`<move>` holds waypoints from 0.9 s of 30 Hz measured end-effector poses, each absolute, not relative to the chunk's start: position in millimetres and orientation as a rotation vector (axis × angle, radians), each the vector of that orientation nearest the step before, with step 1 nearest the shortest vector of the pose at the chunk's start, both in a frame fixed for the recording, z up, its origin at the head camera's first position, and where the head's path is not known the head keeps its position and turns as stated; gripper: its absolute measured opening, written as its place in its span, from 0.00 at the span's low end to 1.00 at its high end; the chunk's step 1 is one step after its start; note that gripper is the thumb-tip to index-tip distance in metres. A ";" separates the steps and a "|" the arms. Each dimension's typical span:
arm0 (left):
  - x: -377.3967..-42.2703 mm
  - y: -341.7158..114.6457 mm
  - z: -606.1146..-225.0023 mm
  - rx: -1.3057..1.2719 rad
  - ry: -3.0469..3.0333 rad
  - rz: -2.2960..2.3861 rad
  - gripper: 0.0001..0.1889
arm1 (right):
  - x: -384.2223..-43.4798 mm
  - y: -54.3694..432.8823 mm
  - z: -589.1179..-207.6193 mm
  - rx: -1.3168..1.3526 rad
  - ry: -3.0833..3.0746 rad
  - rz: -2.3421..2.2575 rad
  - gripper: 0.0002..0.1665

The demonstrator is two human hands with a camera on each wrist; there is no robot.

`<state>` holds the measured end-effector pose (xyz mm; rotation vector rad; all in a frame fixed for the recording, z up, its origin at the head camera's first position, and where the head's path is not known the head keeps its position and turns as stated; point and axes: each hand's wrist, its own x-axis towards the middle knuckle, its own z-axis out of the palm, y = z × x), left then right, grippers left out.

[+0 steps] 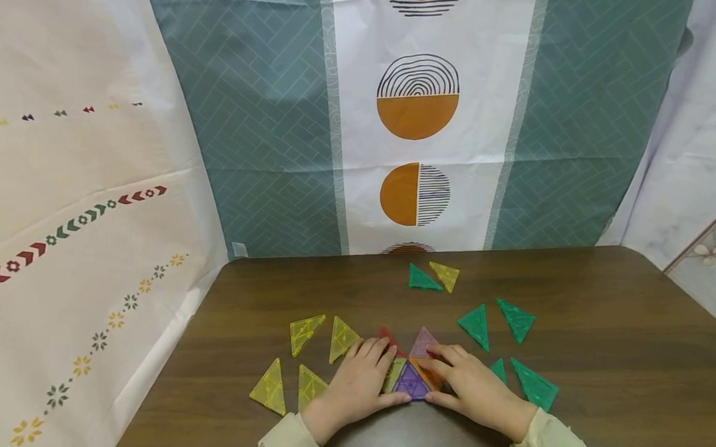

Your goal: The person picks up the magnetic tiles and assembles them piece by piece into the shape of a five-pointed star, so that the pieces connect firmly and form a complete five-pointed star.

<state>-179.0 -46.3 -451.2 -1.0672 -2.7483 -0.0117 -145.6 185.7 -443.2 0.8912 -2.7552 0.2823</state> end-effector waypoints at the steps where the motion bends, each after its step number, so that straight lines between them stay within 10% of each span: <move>1: -178.7 -46.4 -451.2 -1.067 -2.742 -0.010 0.43 | -145.5 185.8 -442.9 0.892 -2.753 0.280 0.30; 27: -176.3 -44.4 -426.5 -1.121 -2.672 -0.240 0.39 | -140.6 202.1 -400.9 0.957 -2.862 0.330 0.27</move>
